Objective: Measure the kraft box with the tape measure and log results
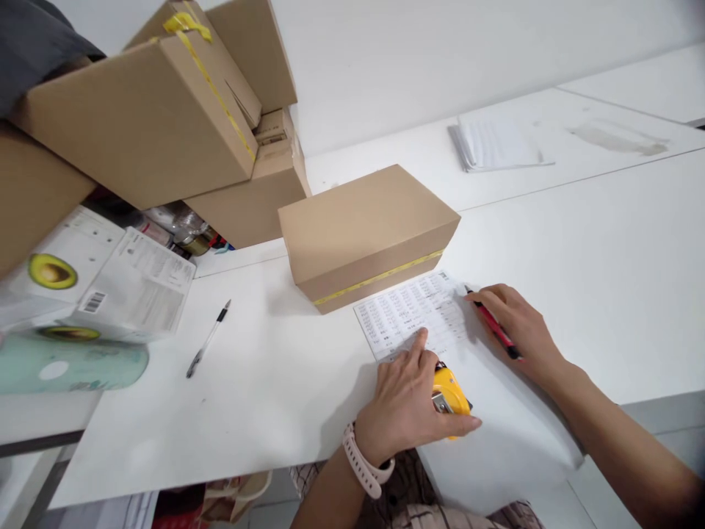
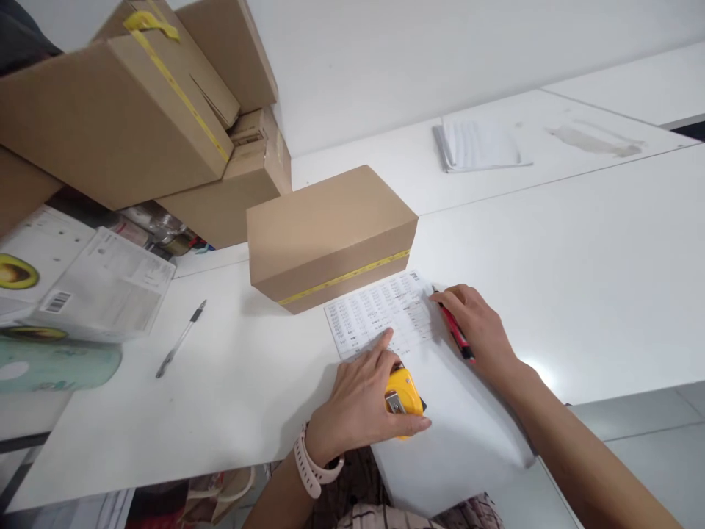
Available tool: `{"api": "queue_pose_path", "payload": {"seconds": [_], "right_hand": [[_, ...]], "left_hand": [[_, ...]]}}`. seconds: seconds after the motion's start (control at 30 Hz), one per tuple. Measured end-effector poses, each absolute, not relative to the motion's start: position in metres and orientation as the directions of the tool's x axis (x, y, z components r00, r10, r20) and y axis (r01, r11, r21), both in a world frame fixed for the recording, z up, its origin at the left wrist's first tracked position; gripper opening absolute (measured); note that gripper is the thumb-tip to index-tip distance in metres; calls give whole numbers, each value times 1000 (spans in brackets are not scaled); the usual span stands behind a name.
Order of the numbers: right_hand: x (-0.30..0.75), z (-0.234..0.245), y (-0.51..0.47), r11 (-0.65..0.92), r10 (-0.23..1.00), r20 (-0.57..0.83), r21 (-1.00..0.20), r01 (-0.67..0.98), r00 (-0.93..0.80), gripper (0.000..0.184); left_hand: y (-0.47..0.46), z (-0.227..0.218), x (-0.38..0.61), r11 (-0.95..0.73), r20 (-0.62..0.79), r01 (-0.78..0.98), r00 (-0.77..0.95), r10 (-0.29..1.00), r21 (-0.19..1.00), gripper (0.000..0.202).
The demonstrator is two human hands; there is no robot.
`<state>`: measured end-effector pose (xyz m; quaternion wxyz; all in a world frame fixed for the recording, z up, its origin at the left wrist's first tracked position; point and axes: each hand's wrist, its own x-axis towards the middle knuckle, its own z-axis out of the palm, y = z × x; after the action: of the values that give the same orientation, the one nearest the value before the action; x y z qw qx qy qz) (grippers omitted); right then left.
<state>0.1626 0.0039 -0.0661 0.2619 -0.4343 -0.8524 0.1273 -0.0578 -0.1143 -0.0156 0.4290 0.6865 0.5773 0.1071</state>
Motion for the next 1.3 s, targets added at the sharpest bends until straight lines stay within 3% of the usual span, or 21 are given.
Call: {"api": "queue_pose_path", "payload": {"seconds": [0.1,0.2,0.27,0.33,0.4,0.5,0.63,0.73,0.87,1.07,1.17,1.3], "right_hand": [[181,-76,1,631,771,327,-272,727,-547,43],[182,-77,-10,619,775,357,-265,739,-521,40],[172,-70,-26,605,794,358,-393,692,-491,34],[158,-58,-45,536,832,269,-619,574,-486,31],[145,-43,-62,354,830,80,-840,412,-552,34],[134,-24,-78,77,739,-106,-968,240,-665,45],[134,-7,-79,0,706,-102,-990,144,-700,44],[136,5,-74,-35,677,-96,-995,98,-730,37],[138,28,-44,-52,735,-48,-999,13,-676,37],[133,66,72,-93,853,20,-978,-189,-522,23],[122,74,130,-68,872,3,-990,-127,-490,14],[104,64,176,4,901,1,-1000,6,-435,17]], "left_hand": [[-127,-14,-51,66,-333,729,229,915,681,71],[-142,-19,-41,76,-288,763,148,946,642,85],[-149,-24,-36,56,-227,769,118,967,637,84],[-153,-28,-34,25,-146,754,94,985,656,76],[-155,-26,-37,-9,-67,718,77,995,696,69],[-160,-12,-46,-63,9,639,88,996,766,65],[-170,12,-62,-65,1,478,132,991,876,61],[-175,25,-73,20,-64,287,147,987,958,69],[-166,42,-100,-2,-8,131,74,997,991,69],[-134,80,-184,-109,167,201,-300,939,974,64],[-117,91,-230,-107,192,223,-405,894,969,63],[-95,95,-276,-57,153,207,-484,861,977,59]]}}
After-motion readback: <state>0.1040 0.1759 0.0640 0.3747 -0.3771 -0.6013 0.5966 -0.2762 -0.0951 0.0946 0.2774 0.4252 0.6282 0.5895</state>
